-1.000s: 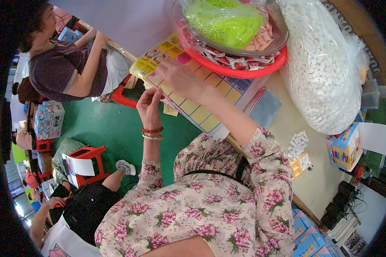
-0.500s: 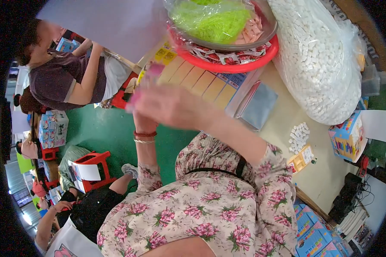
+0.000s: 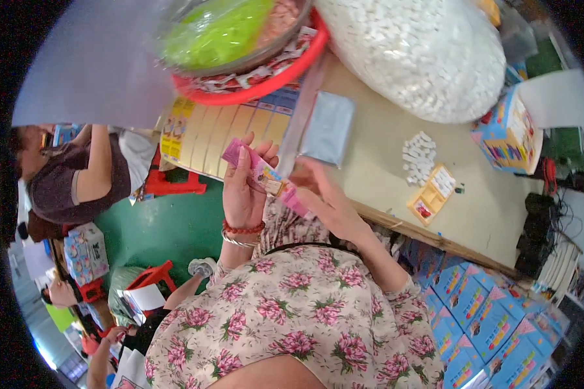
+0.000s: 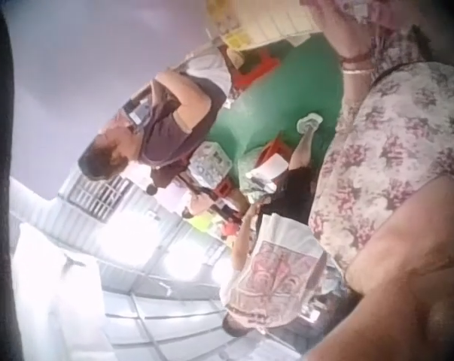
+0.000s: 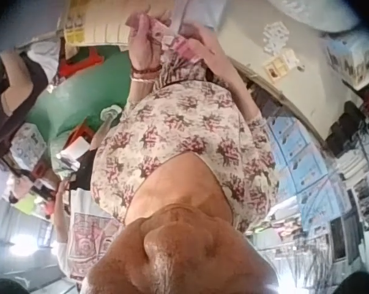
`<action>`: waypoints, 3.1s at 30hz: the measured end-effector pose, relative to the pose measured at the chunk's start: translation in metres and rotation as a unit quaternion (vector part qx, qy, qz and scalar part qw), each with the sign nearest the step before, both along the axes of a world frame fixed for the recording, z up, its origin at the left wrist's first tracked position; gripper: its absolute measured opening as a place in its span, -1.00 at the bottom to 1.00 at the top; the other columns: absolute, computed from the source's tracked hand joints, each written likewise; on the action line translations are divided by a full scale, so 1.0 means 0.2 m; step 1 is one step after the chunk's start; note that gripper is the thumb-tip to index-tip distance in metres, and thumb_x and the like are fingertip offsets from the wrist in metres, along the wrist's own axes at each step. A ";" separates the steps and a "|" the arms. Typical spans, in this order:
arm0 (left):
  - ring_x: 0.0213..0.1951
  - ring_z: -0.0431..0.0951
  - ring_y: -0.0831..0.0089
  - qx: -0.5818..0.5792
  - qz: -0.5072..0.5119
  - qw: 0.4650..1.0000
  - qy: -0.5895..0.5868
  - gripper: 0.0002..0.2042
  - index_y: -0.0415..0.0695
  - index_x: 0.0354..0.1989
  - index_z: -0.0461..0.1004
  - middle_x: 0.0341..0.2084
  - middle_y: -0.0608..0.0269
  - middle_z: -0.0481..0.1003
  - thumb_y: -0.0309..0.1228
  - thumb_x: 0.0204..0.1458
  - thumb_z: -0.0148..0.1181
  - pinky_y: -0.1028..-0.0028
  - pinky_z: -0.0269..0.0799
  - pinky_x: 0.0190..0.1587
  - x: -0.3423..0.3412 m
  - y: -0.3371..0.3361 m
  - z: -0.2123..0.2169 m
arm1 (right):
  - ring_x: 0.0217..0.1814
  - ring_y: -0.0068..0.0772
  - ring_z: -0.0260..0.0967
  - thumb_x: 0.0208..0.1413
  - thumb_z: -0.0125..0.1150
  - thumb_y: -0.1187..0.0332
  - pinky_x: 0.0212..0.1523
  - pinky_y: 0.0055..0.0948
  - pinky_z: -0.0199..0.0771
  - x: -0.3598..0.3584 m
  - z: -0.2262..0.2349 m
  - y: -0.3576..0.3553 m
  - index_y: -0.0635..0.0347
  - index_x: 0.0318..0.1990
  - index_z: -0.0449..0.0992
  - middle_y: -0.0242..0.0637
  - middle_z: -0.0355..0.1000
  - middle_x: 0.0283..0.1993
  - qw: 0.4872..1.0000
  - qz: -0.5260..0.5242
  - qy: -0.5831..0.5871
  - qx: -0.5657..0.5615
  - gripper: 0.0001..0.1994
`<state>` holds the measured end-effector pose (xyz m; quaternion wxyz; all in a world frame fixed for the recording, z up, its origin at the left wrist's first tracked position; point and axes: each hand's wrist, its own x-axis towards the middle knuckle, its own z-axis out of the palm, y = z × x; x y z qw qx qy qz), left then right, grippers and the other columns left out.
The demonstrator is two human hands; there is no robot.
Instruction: Manually packaging small toy blocks into plastic trays, sealing them in bags, and placing them into retail cardboard boxes.
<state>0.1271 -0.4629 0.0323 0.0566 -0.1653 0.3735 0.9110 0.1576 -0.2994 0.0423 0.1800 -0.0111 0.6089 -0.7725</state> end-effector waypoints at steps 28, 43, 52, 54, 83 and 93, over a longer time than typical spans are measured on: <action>-0.27 0.46 0.56 -0.100 -0.133 0.986 0.024 -0.63 -0.30 -0.01 0.34 -0.27 0.26 0.47 -0.42 0.03 0.19 0.58 0.36 -0.19 -0.16 0.24 -0.02 | -0.69 -0.86 0.02 0.06 0.22 0.30 -0.72 -0.74 -0.10 -0.24 0.04 0.38 0.10 -0.32 0.34 -0.57 0.28 -0.60 0.995 0.039 -0.024 0.084 -0.83; -0.36 0.47 0.63 -0.342 -0.074 0.934 0.073 -0.72 -0.25 -0.18 0.50 -0.37 0.34 0.52 -0.47 -0.10 0.31 0.59 0.39 -0.25 -0.35 0.29 -0.30 | -0.76 -0.80 -0.05 0.04 0.23 0.23 -0.79 -0.67 -0.17 -0.39 -0.11 0.45 0.10 -0.32 0.35 -0.56 0.22 -0.67 0.970 -0.027 -0.090 0.225 -0.78; -0.47 0.45 0.61 -0.433 -0.038 0.896 0.093 -0.68 -0.23 -0.35 0.36 -0.50 0.31 0.48 -0.44 -0.21 0.40 0.59 0.39 -0.39 -0.39 0.29 -0.27 | -0.76 -0.78 -0.02 0.00 0.27 0.19 -0.79 -0.64 -0.13 -0.39 -0.19 0.45 0.12 -0.38 0.40 -0.51 0.33 -0.61 0.972 -0.026 -0.100 0.213 -0.76; -0.48 0.45 0.61 -0.420 -0.049 0.902 0.088 -0.68 -0.23 -0.36 0.36 -0.50 0.31 0.48 -0.45 -0.22 0.41 0.59 0.39 -0.39 -0.39 0.28 -0.27 | -0.76 -0.78 -0.02 -0.01 0.27 0.17 -0.79 -0.64 -0.12 -0.39 -0.20 0.45 0.12 -0.39 0.40 -0.51 0.33 -0.61 0.975 -0.028 -0.092 0.199 -0.75; -0.49 0.37 0.70 -0.396 -0.087 0.909 0.097 -0.77 -0.17 -0.46 0.36 -0.54 0.43 0.41 -0.50 -0.16 0.37 0.65 0.32 -0.41 -0.40 0.24 -0.23 | -0.61 -0.68 0.18 -0.04 0.31 0.15 -0.64 -0.61 0.13 -0.37 -0.20 0.44 0.19 -0.46 0.43 -0.44 0.36 -0.58 0.958 -0.070 -0.035 0.276 -0.70; -0.41 0.41 0.66 -0.361 -0.081 0.920 0.128 -0.79 -0.18 -0.41 0.37 -0.47 0.37 0.45 -0.53 -0.13 0.33 0.63 0.36 -0.34 -0.34 0.21 -0.18 | -0.56 -0.64 0.30 -0.03 0.30 0.23 -0.50 -0.63 0.32 -0.29 -0.11 0.38 0.25 -0.36 0.44 -0.40 0.46 -0.45 0.966 -0.141 -0.012 0.217 -0.73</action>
